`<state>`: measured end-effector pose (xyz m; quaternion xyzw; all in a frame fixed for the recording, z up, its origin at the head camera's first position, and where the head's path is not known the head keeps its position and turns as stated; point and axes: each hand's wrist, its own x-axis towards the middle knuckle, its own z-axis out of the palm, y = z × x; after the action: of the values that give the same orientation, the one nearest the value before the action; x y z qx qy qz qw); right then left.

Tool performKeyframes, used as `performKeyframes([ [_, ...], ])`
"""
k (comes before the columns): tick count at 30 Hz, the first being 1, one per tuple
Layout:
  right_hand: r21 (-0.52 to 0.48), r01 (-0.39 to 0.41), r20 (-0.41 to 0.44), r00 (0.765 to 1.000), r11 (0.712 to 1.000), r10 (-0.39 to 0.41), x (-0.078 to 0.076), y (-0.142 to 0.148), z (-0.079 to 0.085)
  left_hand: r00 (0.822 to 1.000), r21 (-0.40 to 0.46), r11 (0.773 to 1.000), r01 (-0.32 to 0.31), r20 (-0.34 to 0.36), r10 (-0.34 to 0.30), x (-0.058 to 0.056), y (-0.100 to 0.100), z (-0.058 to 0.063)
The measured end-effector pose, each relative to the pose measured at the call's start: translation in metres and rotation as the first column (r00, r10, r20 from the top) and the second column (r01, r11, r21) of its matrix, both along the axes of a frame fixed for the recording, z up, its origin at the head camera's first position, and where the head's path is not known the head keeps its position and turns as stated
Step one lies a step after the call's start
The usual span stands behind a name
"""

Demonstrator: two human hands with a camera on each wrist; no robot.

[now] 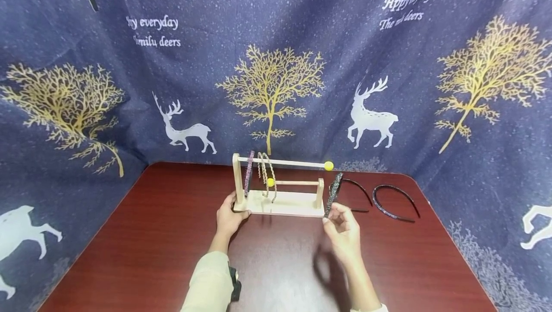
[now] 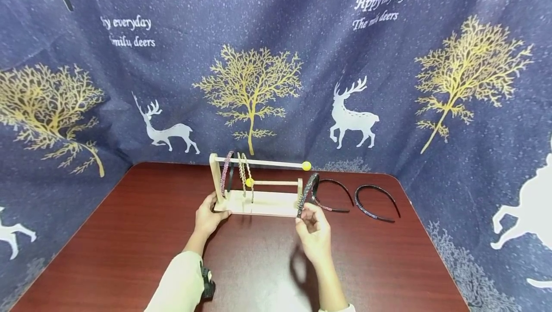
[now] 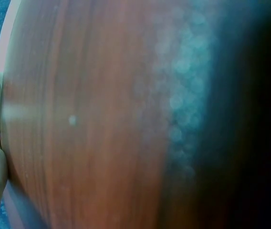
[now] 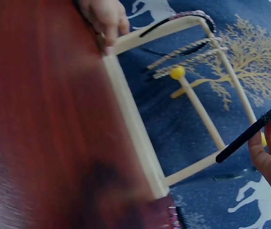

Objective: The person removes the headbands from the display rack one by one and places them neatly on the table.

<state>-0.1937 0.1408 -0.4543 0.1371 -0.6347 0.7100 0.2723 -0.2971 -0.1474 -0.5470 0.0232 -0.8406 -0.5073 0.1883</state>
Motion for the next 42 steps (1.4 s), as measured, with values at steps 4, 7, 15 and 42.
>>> performKeyframes([
  [4,0.045,-0.025,0.000,1.000,0.999,0.025,0.001,-0.007,-0.009,0.999,0.014,1.000,0.014,0.040,-0.014,0.000,-0.002,0.006],
  [7,0.080,-0.065,-0.014,0.998,0.995,0.067,0.002,-0.012,-0.015,0.998,0.008,1.000,0.017,0.060,-0.017,0.001,-0.004,0.008],
  [15,0.054,-0.184,0.062,0.981,0.981,0.181,0.007,-0.022,-0.030,0.998,0.020,1.000,0.010,0.062,-0.012,0.002,-0.003,0.009],
  [42,0.266,-0.585,0.413,0.787,0.766,0.457,0.011,-0.038,-0.038,0.997,0.010,1.000,0.010,0.080,-0.011,0.000,0.000,0.003],
])
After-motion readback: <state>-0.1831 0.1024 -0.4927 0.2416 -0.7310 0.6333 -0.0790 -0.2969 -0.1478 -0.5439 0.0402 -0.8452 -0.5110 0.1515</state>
